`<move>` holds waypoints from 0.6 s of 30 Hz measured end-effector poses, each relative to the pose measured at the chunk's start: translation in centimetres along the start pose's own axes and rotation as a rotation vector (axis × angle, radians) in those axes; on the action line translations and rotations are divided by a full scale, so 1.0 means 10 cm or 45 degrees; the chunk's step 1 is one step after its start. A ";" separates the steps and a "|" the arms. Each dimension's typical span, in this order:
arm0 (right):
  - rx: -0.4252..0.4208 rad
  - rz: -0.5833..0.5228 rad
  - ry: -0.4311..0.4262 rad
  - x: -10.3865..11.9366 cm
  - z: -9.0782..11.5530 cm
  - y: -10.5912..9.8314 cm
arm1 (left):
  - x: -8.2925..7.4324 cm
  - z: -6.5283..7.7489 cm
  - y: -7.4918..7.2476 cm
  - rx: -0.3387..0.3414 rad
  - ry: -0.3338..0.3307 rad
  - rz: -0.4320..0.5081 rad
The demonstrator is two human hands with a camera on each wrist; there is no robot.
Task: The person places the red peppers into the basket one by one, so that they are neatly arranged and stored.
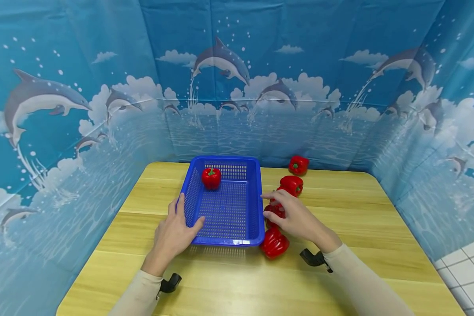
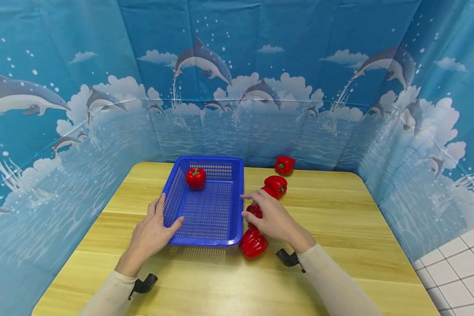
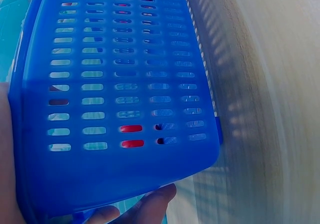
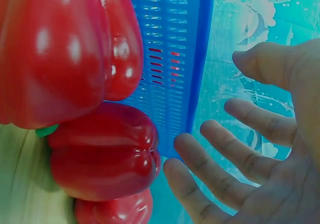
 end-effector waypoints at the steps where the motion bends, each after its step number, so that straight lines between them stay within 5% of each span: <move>1: 0.001 0.000 0.000 0.00 0.01 0.00 | 0.00 0.00 0.00 0.000 0.001 -0.001; 18: 0.039 0.029 0.022 -0.08 0.17 0.01 | 0.01 0.00 0.00 0.028 -0.011 0.019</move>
Point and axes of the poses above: each hand's wrist, its own z-axis away from the middle knuckle, its own y-axis out of the palm, x = y × z, the point moved 4 cm from there along -z, towards the middle knuckle, and after that the axes turned 13 degrees about y, right-handed, at the moved point
